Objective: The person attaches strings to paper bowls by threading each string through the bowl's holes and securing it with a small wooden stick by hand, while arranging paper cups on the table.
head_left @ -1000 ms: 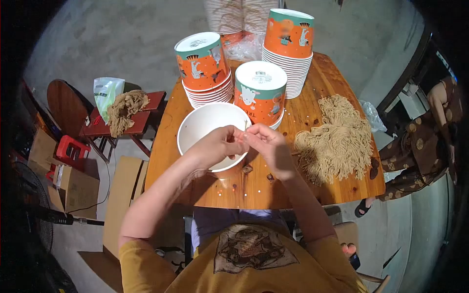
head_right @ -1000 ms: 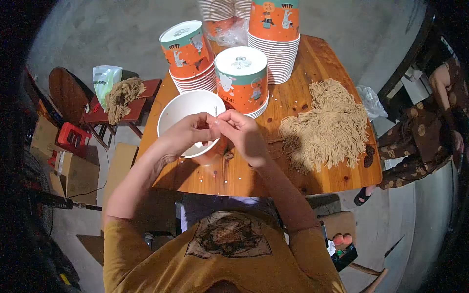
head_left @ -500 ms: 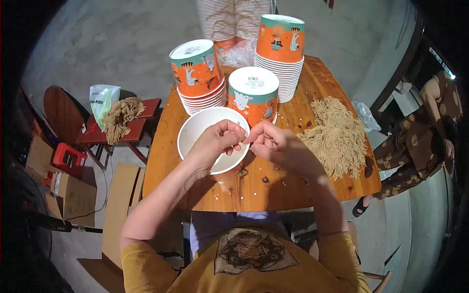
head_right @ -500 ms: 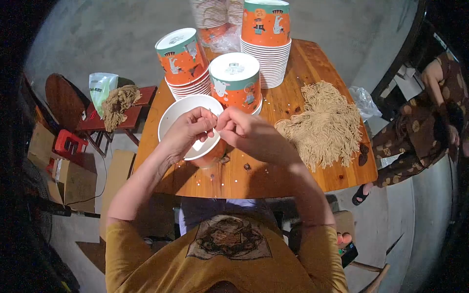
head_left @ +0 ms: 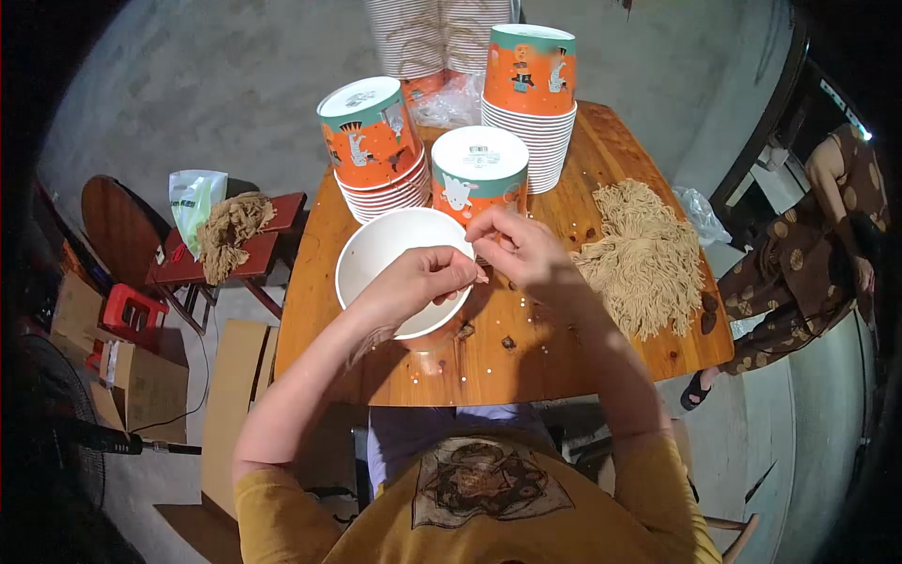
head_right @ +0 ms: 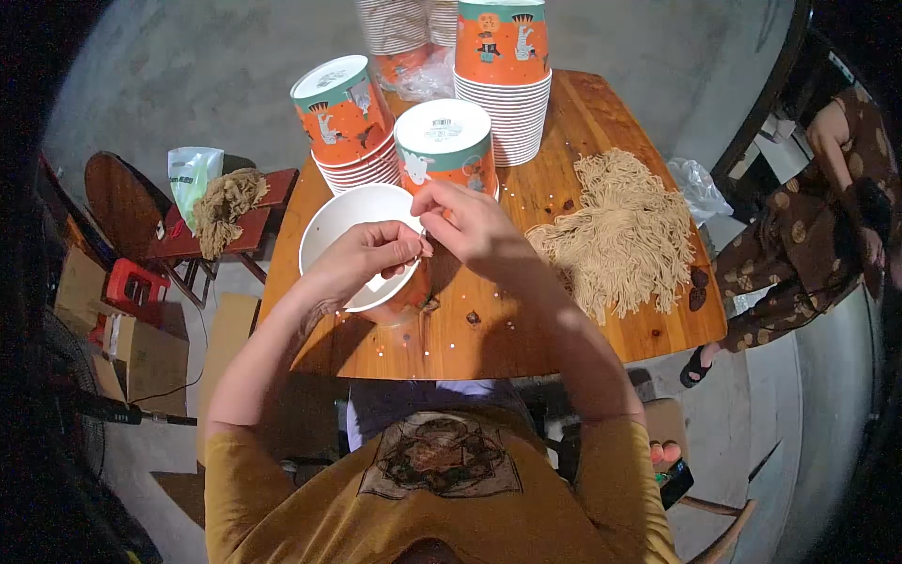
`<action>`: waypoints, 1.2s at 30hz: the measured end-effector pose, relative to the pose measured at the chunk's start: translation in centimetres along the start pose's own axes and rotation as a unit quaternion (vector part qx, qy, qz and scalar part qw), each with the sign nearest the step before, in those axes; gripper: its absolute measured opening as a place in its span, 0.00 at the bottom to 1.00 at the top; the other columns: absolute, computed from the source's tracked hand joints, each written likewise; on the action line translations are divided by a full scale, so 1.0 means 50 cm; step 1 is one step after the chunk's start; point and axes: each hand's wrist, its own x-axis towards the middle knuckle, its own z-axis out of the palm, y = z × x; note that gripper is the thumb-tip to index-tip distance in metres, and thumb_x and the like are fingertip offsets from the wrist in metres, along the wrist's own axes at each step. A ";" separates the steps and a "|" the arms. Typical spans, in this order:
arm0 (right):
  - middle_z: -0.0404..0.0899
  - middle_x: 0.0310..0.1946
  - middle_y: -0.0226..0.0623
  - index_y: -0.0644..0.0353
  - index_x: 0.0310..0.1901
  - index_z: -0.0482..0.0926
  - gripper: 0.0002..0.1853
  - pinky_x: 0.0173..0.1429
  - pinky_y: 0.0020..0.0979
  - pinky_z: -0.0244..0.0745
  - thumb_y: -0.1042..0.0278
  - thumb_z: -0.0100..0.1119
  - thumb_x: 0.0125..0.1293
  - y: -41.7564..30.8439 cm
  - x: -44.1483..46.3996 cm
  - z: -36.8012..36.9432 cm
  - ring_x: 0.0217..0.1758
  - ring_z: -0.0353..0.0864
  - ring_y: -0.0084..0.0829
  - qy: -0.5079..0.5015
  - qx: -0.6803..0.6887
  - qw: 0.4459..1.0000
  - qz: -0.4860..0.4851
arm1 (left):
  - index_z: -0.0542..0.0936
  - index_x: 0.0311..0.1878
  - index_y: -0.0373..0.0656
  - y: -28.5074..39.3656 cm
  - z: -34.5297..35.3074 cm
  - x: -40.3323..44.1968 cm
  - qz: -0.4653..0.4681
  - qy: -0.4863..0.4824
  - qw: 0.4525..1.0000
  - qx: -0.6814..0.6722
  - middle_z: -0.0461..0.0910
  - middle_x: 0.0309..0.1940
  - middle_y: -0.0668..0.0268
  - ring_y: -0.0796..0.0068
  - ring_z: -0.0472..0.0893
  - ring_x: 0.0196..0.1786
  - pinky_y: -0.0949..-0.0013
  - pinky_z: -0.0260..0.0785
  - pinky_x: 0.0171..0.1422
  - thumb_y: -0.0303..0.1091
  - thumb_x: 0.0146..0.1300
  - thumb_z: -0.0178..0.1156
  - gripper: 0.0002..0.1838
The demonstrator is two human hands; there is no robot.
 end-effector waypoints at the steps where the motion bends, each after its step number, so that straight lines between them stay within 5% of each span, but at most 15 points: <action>1: 0.74 0.29 0.37 0.63 0.39 0.74 0.06 0.36 0.28 0.69 0.71 0.52 0.64 0.006 -0.008 0.004 0.30 0.73 0.27 0.013 0.004 1.000 0.012 | 0.81 0.42 0.42 0.000 0.001 0.001 -0.009 0.011 1.000 -0.009 0.73 0.28 0.78 0.89 0.66 0.30 0.82 0.60 0.35 0.40 0.67 0.58 0.11; 3: 0.75 0.32 0.42 0.63 0.39 0.74 0.06 0.39 0.32 0.72 0.71 0.52 0.64 0.017 -0.025 0.013 0.34 0.78 0.34 0.025 0.008 0.999 0.023 | 0.81 0.41 0.42 0.001 0.001 0.004 -0.017 0.022 0.999 -0.017 0.73 0.27 0.78 0.89 0.67 0.30 0.82 0.59 0.35 0.40 0.66 0.58 0.11; 9: 0.73 0.33 0.34 0.58 0.36 0.74 0.08 0.30 0.29 0.74 0.72 0.63 0.57 0.002 -0.077 0.034 0.29 0.80 0.30 0.079 -0.101 0.992 0.005 | 0.80 0.37 0.41 0.009 0.003 0.010 -0.033 0.025 0.999 -0.023 0.73 0.26 0.78 0.88 0.67 0.29 0.81 0.59 0.35 0.38 0.65 0.58 0.09; 10: 0.74 0.28 0.35 0.60 0.32 0.74 0.09 0.23 0.25 0.66 0.75 0.67 0.54 0.012 -0.075 0.044 0.20 0.72 0.24 0.127 -0.102 0.985 -0.050 | 0.80 0.37 0.41 0.007 0.001 0.012 -0.035 0.023 0.999 -0.014 0.73 0.26 0.78 0.88 0.67 0.29 0.81 0.59 0.35 0.38 0.65 0.58 0.09; 13: 0.73 0.30 0.36 0.58 0.34 0.74 0.08 0.29 0.32 0.74 0.72 0.64 0.57 0.016 -0.078 0.044 0.28 0.80 0.32 0.123 -0.177 0.976 -0.038 | 0.79 0.37 0.41 0.007 0.002 0.014 -0.037 0.018 0.999 -0.003 0.73 0.26 0.77 0.88 0.67 0.29 0.81 0.59 0.34 0.37 0.65 0.58 0.09; 19: 0.73 0.30 0.36 0.59 0.34 0.75 0.06 0.31 0.32 0.75 0.72 0.62 0.58 -0.021 -0.087 0.067 0.28 0.80 0.34 0.111 -0.100 0.989 0.011 | 0.78 0.41 0.39 0.004 -0.006 0.013 -0.049 0.006 0.996 -0.079 0.76 0.30 0.74 0.87 0.72 0.30 0.82 0.63 0.33 0.32 0.65 0.57 0.07; 30: 0.73 0.26 0.36 0.59 0.36 0.75 0.04 0.28 0.28 0.70 0.74 0.60 0.61 0.001 -0.100 0.082 0.25 0.77 0.27 0.119 -0.035 0.992 -0.021 | 0.75 0.46 0.38 0.032 0.001 -0.002 -0.136 0.016 0.970 -0.200 0.78 0.36 0.68 0.85 0.76 0.33 0.83 0.71 0.37 0.22 0.60 0.57 0.10; 32: 0.69 0.20 0.33 0.60 0.37 0.75 0.03 0.27 0.25 0.66 0.75 0.57 0.63 0.022 -0.101 0.082 0.23 0.72 0.20 0.176 0.131 0.973 0.069 | 0.74 0.45 0.38 0.027 0.003 0.001 -0.115 0.015 0.974 -0.194 0.76 0.35 0.68 0.84 0.75 0.33 0.82 0.71 0.38 0.20 0.60 0.56 0.10; 36: 0.70 0.17 0.31 0.60 0.40 0.76 0.04 0.27 0.24 0.65 0.73 0.55 0.65 0.006 -0.092 0.056 0.23 0.71 0.18 0.136 0.028 0.980 0.143 | 0.71 0.43 0.39 0.019 0.006 0.005 -0.075 -0.002 0.983 -0.169 0.72 0.32 0.70 0.82 0.73 0.31 0.81 0.69 0.38 0.18 0.58 0.55 0.10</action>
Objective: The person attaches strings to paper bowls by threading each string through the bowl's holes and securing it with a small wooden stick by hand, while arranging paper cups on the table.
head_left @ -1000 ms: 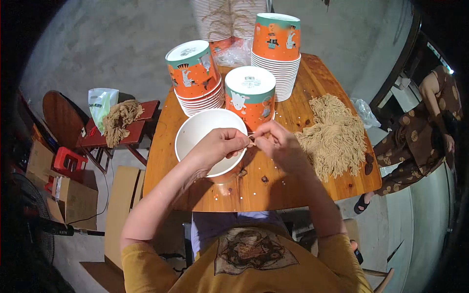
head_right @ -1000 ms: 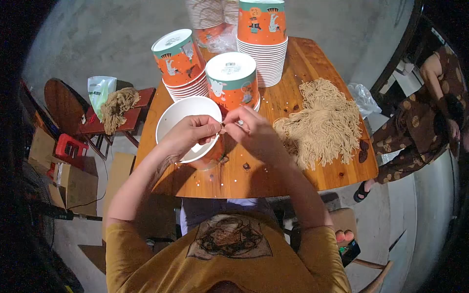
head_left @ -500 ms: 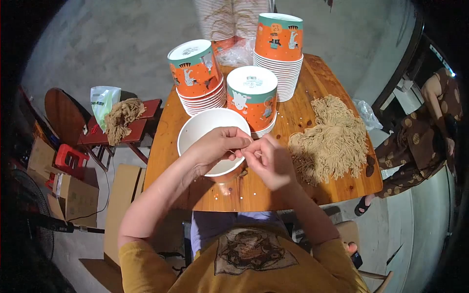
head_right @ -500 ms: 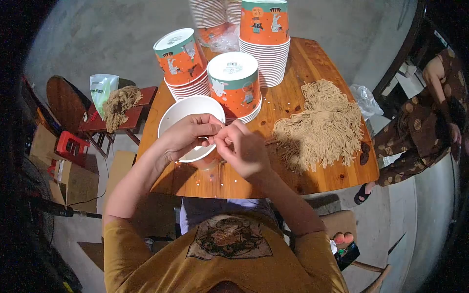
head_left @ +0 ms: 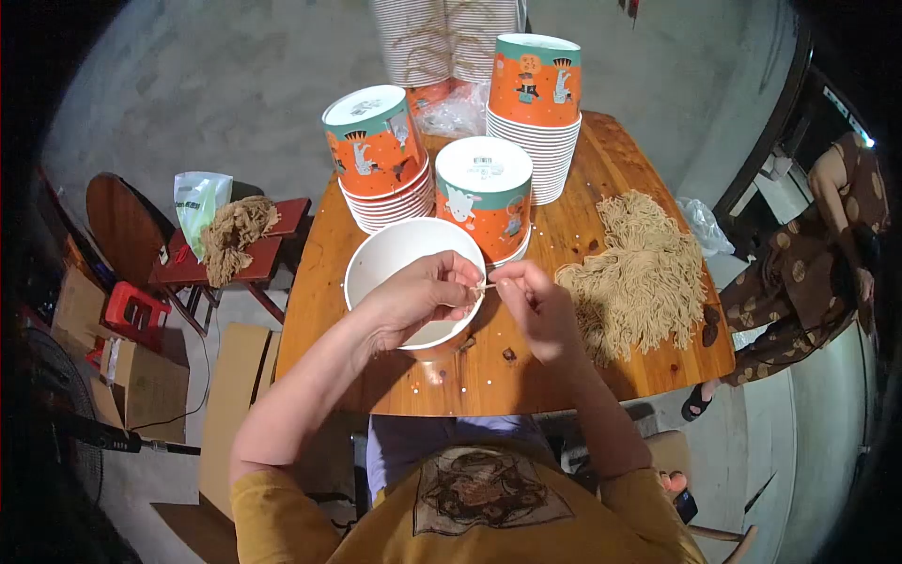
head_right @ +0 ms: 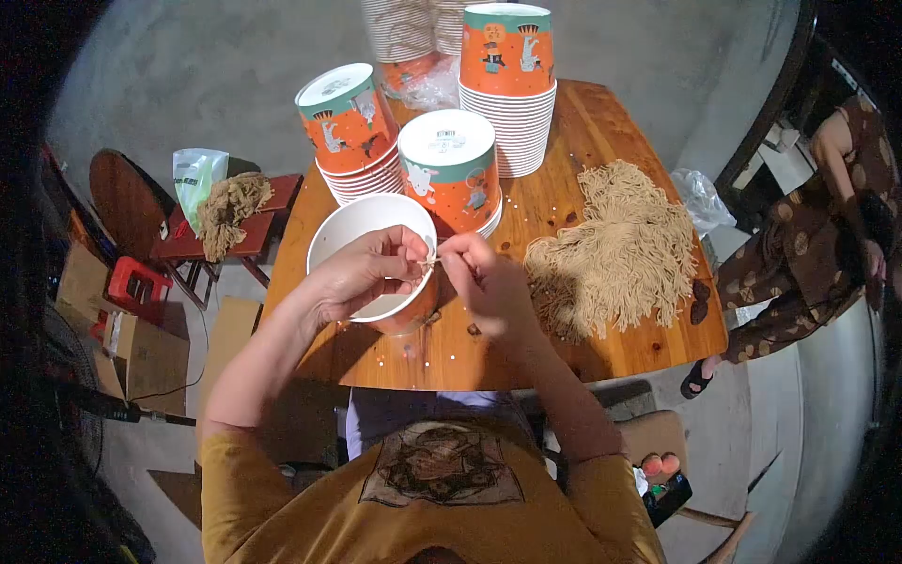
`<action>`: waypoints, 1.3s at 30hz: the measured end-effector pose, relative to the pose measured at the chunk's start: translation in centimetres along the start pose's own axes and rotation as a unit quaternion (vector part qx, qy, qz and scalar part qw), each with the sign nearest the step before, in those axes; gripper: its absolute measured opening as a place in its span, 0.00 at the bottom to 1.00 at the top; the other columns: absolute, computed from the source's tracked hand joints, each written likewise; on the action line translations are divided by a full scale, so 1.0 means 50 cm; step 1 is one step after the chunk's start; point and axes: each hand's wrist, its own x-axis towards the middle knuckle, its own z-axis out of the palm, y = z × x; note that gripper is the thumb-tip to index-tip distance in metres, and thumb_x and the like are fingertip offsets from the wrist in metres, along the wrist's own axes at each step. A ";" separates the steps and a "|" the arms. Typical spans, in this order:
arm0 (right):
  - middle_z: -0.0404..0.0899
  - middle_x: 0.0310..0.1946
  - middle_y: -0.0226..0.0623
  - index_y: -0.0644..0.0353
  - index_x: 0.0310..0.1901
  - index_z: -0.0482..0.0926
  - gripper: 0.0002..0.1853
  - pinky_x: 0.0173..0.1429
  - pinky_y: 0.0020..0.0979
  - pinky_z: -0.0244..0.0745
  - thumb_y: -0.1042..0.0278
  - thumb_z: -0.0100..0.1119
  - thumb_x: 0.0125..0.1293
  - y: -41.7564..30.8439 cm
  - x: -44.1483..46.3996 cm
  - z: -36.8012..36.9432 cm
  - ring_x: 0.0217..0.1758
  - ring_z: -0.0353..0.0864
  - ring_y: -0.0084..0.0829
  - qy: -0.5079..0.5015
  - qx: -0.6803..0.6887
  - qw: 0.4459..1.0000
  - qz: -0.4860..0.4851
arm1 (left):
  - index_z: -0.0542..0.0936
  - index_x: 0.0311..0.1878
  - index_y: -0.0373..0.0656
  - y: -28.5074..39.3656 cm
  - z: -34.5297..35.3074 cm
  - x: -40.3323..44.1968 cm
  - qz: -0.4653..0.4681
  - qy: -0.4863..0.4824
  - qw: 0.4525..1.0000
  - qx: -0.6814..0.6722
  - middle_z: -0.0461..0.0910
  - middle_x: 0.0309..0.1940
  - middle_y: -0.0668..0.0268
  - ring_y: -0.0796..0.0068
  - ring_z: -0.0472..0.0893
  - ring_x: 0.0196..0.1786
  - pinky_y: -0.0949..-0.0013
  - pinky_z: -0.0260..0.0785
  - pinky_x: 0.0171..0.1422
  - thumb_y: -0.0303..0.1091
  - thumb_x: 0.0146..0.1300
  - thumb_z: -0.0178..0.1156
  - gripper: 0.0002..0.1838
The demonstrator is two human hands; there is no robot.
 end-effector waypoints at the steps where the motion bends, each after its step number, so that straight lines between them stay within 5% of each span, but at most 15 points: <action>1: 0.70 0.17 0.31 0.60 0.40 0.76 0.04 0.27 0.24 0.65 0.73 0.55 0.65 0.001 0.003 0.000 0.23 0.71 0.18 0.002 0.000 1.000 -0.004 | 0.71 0.44 0.39 -0.004 -0.002 0.004 0.005 0.006 1.000 0.008 0.72 0.33 0.70 0.82 0.73 0.32 0.81 0.69 0.38 0.18 0.58 0.55 0.11; 4: 0.75 0.26 0.33 0.59 0.38 0.80 0.05 0.30 0.26 0.69 0.68 0.60 0.63 0.011 0.008 0.014 0.24 0.74 0.23 0.005 0.041 0.998 -0.046 | 0.70 0.45 0.40 -0.005 -0.001 0.004 0.012 0.015 0.999 0.028 0.72 0.34 0.68 0.82 0.73 0.34 0.81 0.68 0.39 0.18 0.56 0.56 0.13; 10: 0.72 0.25 0.33 0.58 0.38 0.80 0.07 0.29 0.30 0.68 0.68 0.64 0.59 -0.015 0.014 0.002 0.23 0.73 0.26 -0.010 -0.141 0.986 -0.087 | 0.69 0.46 0.40 -0.020 0.003 0.007 0.063 0.030 0.995 0.065 0.72 0.37 0.67 0.80 0.72 0.40 0.77 0.66 0.47 0.18 0.54 0.57 0.16; 14: 0.71 0.24 0.32 0.60 0.36 0.80 0.07 0.28 0.27 0.66 0.70 0.65 0.57 -0.023 0.013 0.002 0.22 0.69 0.23 0.001 -0.154 0.983 -0.104 | 0.67 0.48 0.40 -0.029 0.005 0.008 0.125 0.055 0.978 0.160 0.72 0.35 0.68 0.80 0.71 0.39 0.76 0.65 0.47 0.19 0.56 0.56 0.17; 16: 0.74 0.26 0.36 0.58 0.33 0.78 0.06 0.30 0.34 0.71 0.67 0.64 0.58 -0.019 0.014 0.000 0.27 0.77 0.36 -0.003 -0.153 0.983 -0.103 | 0.66 0.49 0.41 -0.032 0.004 0.010 0.137 0.060 0.972 0.180 0.72 0.34 0.69 0.80 0.70 0.38 0.76 0.65 0.46 0.19 0.57 0.56 0.17; 19: 0.74 0.26 0.37 0.58 0.34 0.78 0.06 0.32 0.35 0.72 0.68 0.63 0.58 -0.015 0.017 0.000 0.30 0.78 0.38 0.000 -0.173 0.977 -0.126 | 0.65 0.49 0.42 -0.034 -0.002 0.014 0.136 0.057 0.967 0.207 0.69 0.34 0.70 0.82 0.71 0.39 0.78 0.65 0.46 0.17 0.55 0.59 0.21; 28: 0.76 0.27 0.38 0.59 0.32 0.75 0.06 0.32 0.35 0.73 0.71 0.63 0.56 -0.019 0.025 -0.004 0.30 0.79 0.39 -0.017 -0.155 0.976 -0.149 | 0.65 0.54 0.42 -0.027 0.002 0.005 0.175 0.042 0.948 0.262 0.68 0.34 0.71 0.83 0.69 0.38 0.79 0.64 0.45 0.18 0.56 0.57 0.22; 31: 0.76 0.27 0.38 0.60 0.32 0.74 0.06 0.32 0.35 0.72 0.73 0.62 0.55 -0.018 0.027 -0.003 0.29 0.79 0.39 -0.028 -0.149 0.978 -0.145 | 0.65 0.55 0.42 -0.024 0.002 -0.002 0.195 0.041 0.937 0.286 0.67 0.35 0.71 0.83 0.68 0.37 0.78 0.64 0.45 0.19 0.56 0.57 0.23; 33: 0.76 0.27 0.38 0.60 0.32 0.74 0.06 0.32 0.35 0.72 0.74 0.62 0.55 -0.021 0.025 -0.002 0.29 0.79 0.39 -0.025 -0.142 0.980 -0.135 | 0.67 0.56 0.43 -0.030 -0.004 -0.003 0.264 0.065 0.882 0.384 0.65 0.36 0.71 0.83 0.67 0.37 0.78 0.64 0.46 0.20 0.57 0.56 0.22; 37: 0.76 0.27 0.38 0.60 0.32 0.74 0.06 0.33 0.35 0.72 0.74 0.62 0.55 -0.015 0.024 0.000 0.30 0.78 0.39 -0.015 -0.144 0.982 -0.123 | 0.71 0.51 0.39 -0.031 0.002 -0.017 0.259 0.119 0.851 0.441 0.69 0.38 0.62 0.73 0.73 0.36 0.71 0.68 0.45 0.23 0.57 0.57 0.17; 39: 0.75 0.27 0.38 0.59 0.33 0.74 0.07 0.32 0.36 0.72 0.74 0.62 0.55 -0.014 0.025 0.000 0.29 0.78 0.39 -0.016 -0.146 0.980 -0.132 | 0.74 0.47 0.38 -0.026 0.013 -0.028 0.182 0.131 0.888 0.402 0.71 0.35 0.61 0.71 0.74 0.35 0.69 0.69 0.44 0.28 0.58 0.58 0.13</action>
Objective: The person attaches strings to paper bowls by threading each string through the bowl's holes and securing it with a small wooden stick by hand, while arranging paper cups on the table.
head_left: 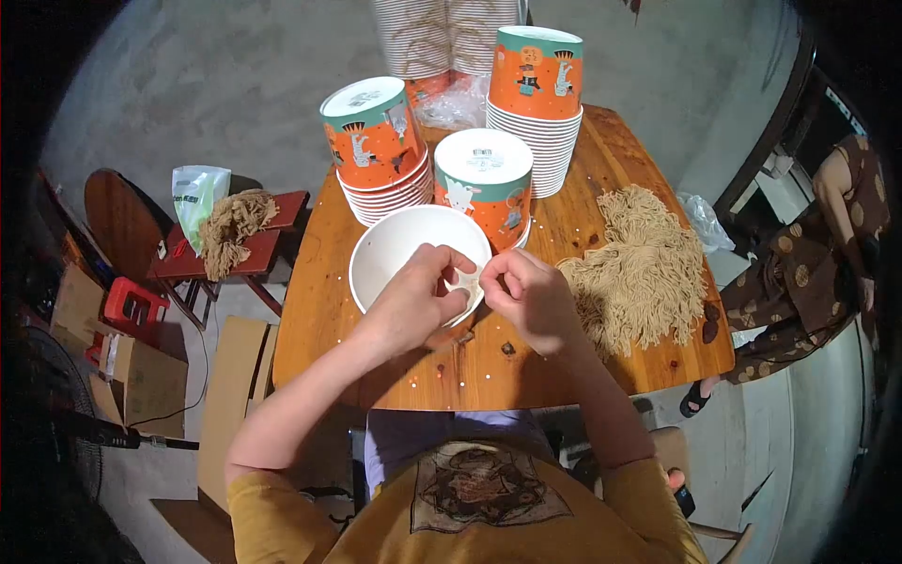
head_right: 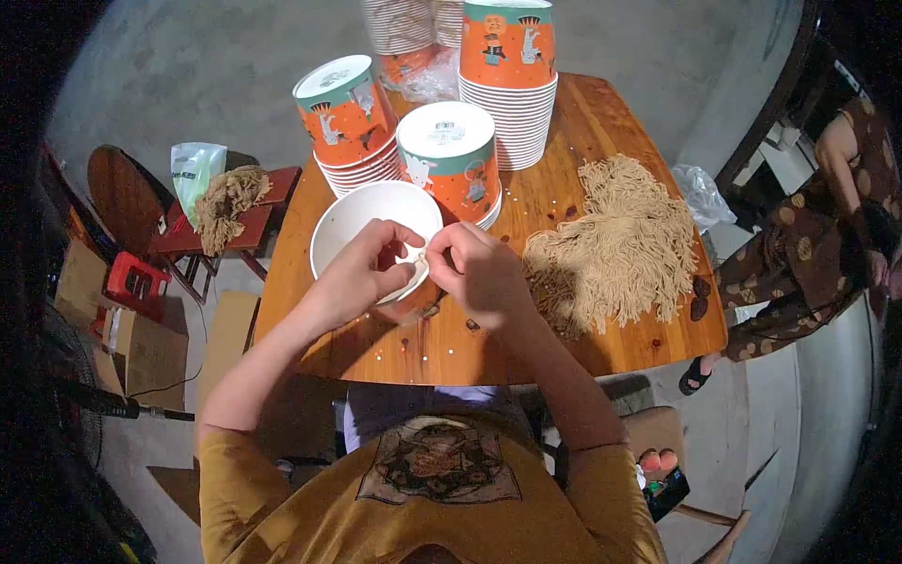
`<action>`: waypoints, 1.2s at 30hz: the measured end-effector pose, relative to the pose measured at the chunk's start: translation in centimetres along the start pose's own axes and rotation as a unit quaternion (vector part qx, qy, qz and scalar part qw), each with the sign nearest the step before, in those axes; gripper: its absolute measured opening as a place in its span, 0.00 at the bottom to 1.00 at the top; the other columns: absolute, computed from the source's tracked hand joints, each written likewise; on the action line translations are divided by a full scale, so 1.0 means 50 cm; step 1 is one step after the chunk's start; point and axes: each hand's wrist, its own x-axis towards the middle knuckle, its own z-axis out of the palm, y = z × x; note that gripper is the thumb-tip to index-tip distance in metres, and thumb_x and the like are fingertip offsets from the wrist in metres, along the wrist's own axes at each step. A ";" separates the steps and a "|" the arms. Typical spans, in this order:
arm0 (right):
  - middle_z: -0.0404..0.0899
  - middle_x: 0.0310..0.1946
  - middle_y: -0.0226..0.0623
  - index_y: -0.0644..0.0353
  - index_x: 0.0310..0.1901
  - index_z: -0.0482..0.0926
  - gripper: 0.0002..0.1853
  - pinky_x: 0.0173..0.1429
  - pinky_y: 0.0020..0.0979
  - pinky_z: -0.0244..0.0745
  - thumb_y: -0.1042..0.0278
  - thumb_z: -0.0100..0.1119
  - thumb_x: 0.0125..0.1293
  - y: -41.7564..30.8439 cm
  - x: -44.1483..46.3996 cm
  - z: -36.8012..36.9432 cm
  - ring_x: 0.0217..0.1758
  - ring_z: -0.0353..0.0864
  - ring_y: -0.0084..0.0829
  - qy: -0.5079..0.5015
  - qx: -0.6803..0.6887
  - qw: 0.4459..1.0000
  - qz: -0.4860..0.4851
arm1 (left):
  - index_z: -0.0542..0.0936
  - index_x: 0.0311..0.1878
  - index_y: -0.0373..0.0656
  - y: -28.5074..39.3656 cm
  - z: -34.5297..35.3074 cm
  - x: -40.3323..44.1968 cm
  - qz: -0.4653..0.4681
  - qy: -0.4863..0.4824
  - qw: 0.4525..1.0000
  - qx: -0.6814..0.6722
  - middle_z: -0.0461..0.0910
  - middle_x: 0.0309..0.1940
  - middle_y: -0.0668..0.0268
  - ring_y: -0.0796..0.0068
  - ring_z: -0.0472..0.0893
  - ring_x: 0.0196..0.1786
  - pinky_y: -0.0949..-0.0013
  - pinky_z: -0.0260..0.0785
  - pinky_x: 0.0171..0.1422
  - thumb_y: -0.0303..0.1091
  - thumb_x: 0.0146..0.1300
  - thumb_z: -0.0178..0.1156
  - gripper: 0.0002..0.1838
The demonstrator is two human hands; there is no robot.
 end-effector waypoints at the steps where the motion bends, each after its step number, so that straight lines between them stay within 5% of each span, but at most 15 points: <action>1: 0.75 0.27 0.38 0.59 0.33 0.74 0.07 0.32 0.36 0.72 0.73 0.62 0.55 0.000 0.000 0.000 0.29 0.78 0.40 0.001 -0.002 1.000 -0.010 | 0.74 0.47 0.38 0.005 0.003 -0.002 -0.001 0.000 1.000 0.000 0.71 0.35 0.61 0.71 0.74 0.35 0.69 0.69 0.44 0.28 0.58 0.58 0.13; 10: 0.75 0.27 0.38 0.59 0.33 0.74 0.06 0.32 0.36 0.72 0.71 0.62 0.56 -0.007 -0.002 -0.001 0.30 0.78 0.40 -0.015 -0.021 0.999 0.020 | 0.75 0.35 0.34 0.005 0.020 0.010 0.002 0.052 0.998 0.026 0.78 0.30 0.53 0.58 0.79 0.33 0.61 0.69 0.38 0.29 0.60 0.58 0.07; 21: 0.74 0.28 0.37 0.58 0.34 0.74 0.06 0.33 0.35 0.71 0.72 0.62 0.56 -0.001 -0.009 0.003 0.30 0.78 0.40 0.003 -0.015 1.000 0.012 | 0.73 0.36 0.39 -0.019 0.027 0.024 -0.004 0.037 0.992 -0.119 0.75 0.29 0.69 0.81 0.73 0.33 0.74 0.68 0.39 0.23 0.59 0.58 0.04; 27: 0.72 0.26 0.36 0.59 0.34 0.74 0.05 0.31 0.32 0.70 0.72 0.61 0.57 -0.005 -0.012 0.008 0.25 0.73 0.34 0.022 0.012 0.998 0.053 | 0.69 0.45 0.40 -0.014 0.020 0.033 -0.022 -0.009 0.964 -0.266 0.72 0.33 0.70 0.83 0.71 0.37 0.79 0.66 0.46 0.18 0.55 0.59 0.16; 36: 0.71 0.26 0.33 0.59 0.37 0.75 0.05 0.30 0.30 0.69 0.72 0.60 0.60 0.008 -0.020 0.014 0.24 0.73 0.27 0.021 0.058 0.994 0.086 | 0.68 0.48 0.39 -0.013 0.008 0.037 -0.091 -0.040 0.931 -0.352 0.75 0.35 0.67 0.81 0.75 0.38 0.79 0.68 0.48 0.17 0.55 0.60 0.18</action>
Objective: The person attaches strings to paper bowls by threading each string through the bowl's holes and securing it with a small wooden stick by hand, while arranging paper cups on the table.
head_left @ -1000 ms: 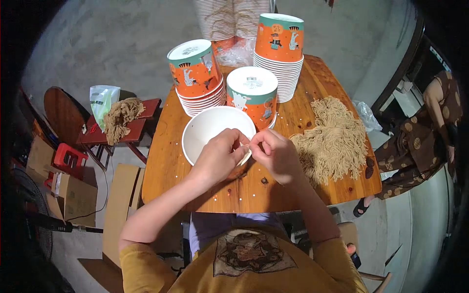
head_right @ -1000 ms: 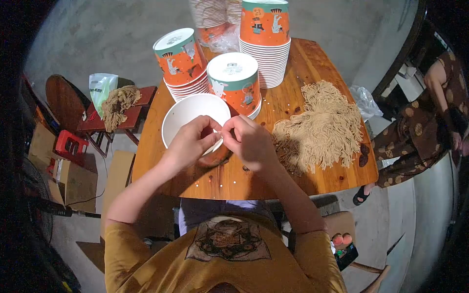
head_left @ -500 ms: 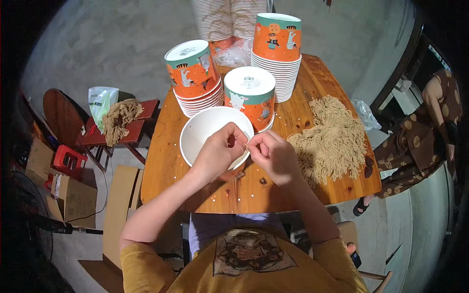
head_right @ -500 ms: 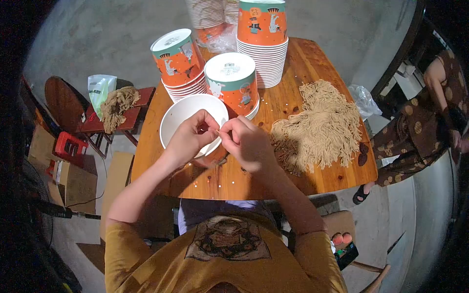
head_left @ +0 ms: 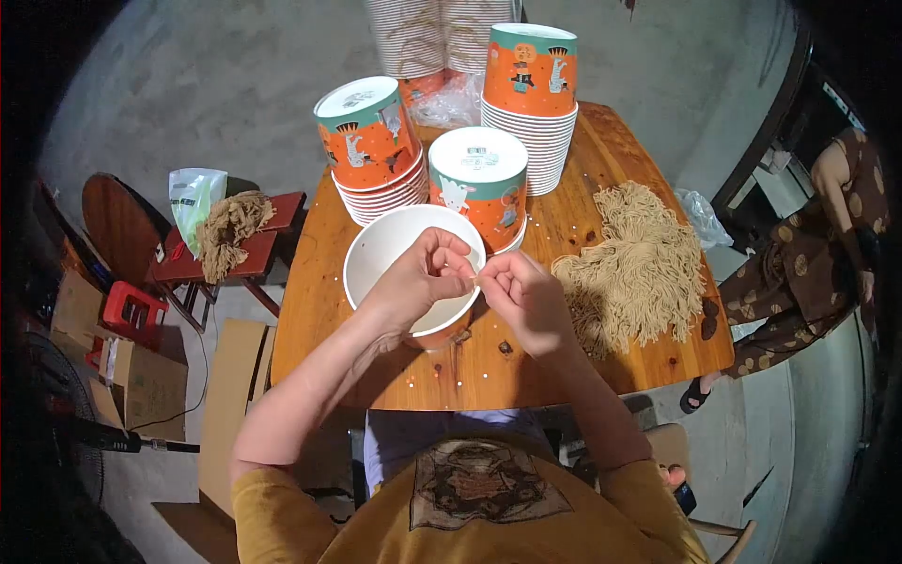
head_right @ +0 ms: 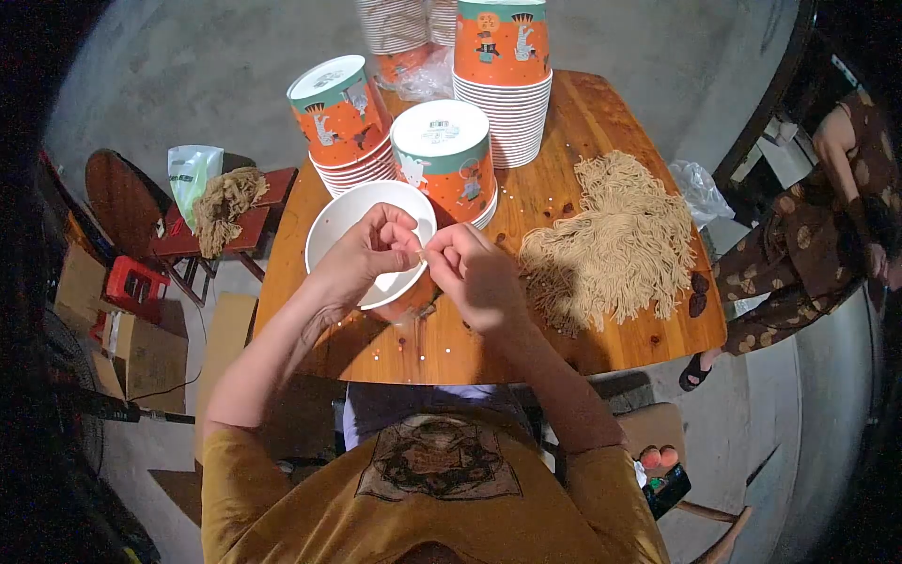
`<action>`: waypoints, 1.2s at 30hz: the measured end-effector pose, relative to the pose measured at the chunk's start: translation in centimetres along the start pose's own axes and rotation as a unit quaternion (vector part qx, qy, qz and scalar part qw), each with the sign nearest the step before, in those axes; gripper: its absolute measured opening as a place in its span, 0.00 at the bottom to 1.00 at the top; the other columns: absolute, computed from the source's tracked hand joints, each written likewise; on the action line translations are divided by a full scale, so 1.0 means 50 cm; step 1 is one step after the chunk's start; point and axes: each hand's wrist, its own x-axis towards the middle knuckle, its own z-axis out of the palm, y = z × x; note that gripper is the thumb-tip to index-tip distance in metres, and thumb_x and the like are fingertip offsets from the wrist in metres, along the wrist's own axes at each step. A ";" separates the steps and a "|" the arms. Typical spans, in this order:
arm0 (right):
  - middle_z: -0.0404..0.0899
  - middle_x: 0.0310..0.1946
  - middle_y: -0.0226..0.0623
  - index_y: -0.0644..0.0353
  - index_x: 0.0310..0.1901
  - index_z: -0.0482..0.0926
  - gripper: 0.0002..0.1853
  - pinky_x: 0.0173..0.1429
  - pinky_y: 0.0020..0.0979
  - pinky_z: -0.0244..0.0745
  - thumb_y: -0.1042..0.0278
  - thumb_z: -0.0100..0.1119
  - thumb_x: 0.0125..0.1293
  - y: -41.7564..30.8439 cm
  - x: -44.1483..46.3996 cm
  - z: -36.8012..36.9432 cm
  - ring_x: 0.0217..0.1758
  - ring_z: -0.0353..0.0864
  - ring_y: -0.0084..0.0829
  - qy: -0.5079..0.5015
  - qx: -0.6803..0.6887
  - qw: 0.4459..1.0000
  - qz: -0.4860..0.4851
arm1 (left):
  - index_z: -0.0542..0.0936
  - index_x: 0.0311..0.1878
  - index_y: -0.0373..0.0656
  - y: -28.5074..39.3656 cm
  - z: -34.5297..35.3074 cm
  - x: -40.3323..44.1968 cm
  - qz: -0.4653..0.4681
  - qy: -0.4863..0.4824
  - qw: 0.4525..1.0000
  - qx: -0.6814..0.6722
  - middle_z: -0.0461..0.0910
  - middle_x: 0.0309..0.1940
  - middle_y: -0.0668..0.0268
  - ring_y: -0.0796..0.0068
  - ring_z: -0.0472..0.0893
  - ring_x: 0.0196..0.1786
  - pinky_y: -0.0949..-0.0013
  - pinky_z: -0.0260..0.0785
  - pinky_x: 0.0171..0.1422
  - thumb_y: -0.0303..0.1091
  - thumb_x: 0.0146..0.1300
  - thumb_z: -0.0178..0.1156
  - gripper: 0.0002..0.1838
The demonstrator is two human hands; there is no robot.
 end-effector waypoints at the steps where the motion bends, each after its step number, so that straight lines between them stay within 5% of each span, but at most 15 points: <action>1: 0.71 0.26 0.33 0.58 0.38 0.75 0.06 0.30 0.29 0.69 0.72 0.60 0.60 0.000 -0.001 -0.002 0.24 0.73 0.27 -0.009 0.001 1.000 0.006 | 0.68 0.48 0.39 0.000 -0.001 0.001 0.000 -0.001 1.000 0.000 0.75 0.35 0.67 0.81 0.75 0.38 0.79 0.68 0.48 0.17 0.55 0.60 0.18; 7: 0.72 0.30 0.33 0.54 0.42 0.75 0.10 0.30 0.34 0.73 0.70 0.62 0.59 0.017 0.000 0.000 0.29 0.79 0.35 0.048 -0.089 0.980 -0.172 | 0.67 0.48 0.38 0.004 0.003 0.000 -0.030 0.018 0.999 -0.017 0.76 0.35 0.67 0.79 0.76 0.39 0.79 0.69 0.49 0.18 0.55 0.61 0.18; 17: 0.71 0.29 0.33 0.54 0.37 0.75 0.08 0.30 0.35 0.74 0.70 0.64 0.56 -0.003 0.004 -0.014 0.30 0.79 0.38 0.024 -0.222 0.953 -0.203 | 0.66 0.50 0.37 -0.002 0.006 -0.005 0.026 0.027 0.996 0.080 0.75 0.36 0.67 0.81 0.74 0.40 0.78 0.68 0.48 0.23 0.59 0.62 0.18; 21: 0.70 0.23 0.28 0.58 0.34 0.75 0.06 0.25 0.26 0.66 0.74 0.62 0.57 0.019 0.012 -0.005 0.22 0.72 0.24 -0.028 -0.006 0.998 -0.055 | 0.66 0.51 0.37 -0.010 0.004 -0.005 0.049 0.004 0.994 0.095 0.74 0.36 0.67 0.81 0.73 0.40 0.78 0.67 0.48 0.24 0.61 0.61 0.17; 25: 0.70 0.21 0.20 0.61 0.34 0.74 0.04 0.24 0.18 0.58 0.76 0.60 0.59 0.046 0.015 0.009 0.21 0.62 0.09 -0.071 0.194 0.977 0.060 | 0.67 0.51 0.39 -0.011 0.008 -0.008 0.060 -0.013 0.991 0.119 0.72 0.34 0.69 0.82 0.72 0.38 0.79 0.66 0.45 0.24 0.62 0.59 0.16; 36: 0.69 0.26 0.16 0.57 0.37 0.76 0.03 0.30 0.14 0.55 0.70 0.58 0.63 0.025 0.004 -0.011 0.26 0.61 0.08 -0.088 0.292 0.941 0.149 | 0.68 0.49 0.40 -0.023 0.011 -0.009 0.110 0.019 0.967 0.230 0.68 0.30 0.70 0.82 0.67 0.33 0.76 0.65 0.39 0.27 0.67 0.53 0.09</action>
